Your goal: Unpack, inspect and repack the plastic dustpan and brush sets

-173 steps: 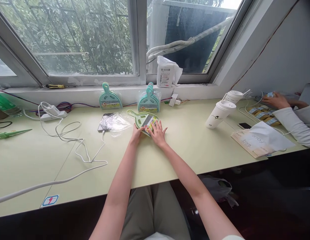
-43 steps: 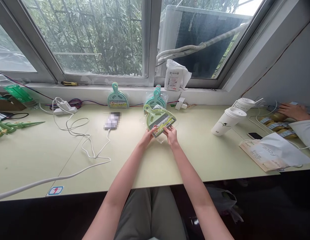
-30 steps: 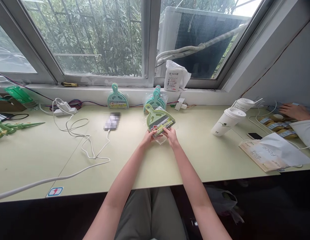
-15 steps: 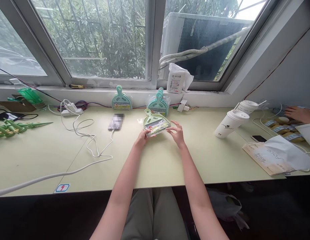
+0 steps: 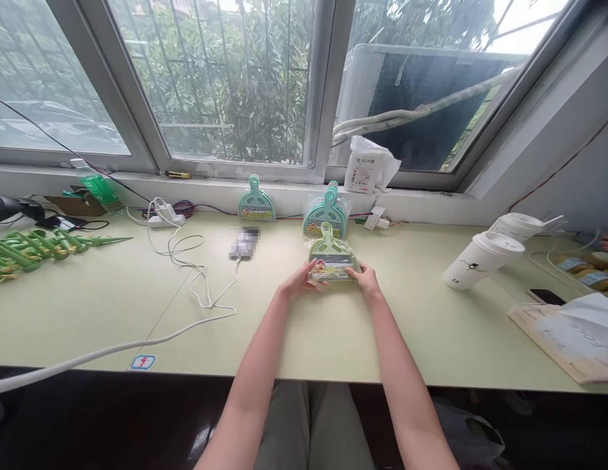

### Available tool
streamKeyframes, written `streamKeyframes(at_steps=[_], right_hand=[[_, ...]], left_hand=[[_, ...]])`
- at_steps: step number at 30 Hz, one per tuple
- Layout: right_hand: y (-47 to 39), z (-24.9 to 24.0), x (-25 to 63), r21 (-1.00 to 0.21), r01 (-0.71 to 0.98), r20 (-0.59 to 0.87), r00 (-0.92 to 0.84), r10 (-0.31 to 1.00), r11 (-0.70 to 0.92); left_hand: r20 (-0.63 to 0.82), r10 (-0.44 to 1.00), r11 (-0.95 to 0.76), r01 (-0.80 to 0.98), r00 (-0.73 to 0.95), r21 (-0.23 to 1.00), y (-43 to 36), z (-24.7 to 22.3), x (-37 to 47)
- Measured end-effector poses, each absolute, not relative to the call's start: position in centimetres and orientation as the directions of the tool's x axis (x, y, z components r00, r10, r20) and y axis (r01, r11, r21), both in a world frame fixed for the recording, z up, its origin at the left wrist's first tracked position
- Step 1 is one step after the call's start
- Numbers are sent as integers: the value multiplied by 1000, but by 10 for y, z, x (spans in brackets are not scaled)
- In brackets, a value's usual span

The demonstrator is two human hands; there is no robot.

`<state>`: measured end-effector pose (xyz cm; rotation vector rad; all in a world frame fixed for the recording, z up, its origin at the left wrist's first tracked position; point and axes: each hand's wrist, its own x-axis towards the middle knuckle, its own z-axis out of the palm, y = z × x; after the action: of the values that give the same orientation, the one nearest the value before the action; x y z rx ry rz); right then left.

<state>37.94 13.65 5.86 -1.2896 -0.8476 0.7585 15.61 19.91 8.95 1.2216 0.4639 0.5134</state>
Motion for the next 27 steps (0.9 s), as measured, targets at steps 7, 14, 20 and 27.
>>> streamKeyframes(at_steps=[7,14,20,27], right_hand=[[140,60,368,-986,118,163,595,787,114],[145,55,348,-966,246,202,550,810,74],[152,55,327,-943,327,237,533,812,61],[178,60,300,-922,382,249,483,840,53]], left_hand=[[150,713,-39,-175,685,984,201,92,142],[211,824,-194,-87,526,977,206,75,116],[227,868,-313,131,442,941,228,74,101],[287,925,-346,241,248,907,242,74,82]])
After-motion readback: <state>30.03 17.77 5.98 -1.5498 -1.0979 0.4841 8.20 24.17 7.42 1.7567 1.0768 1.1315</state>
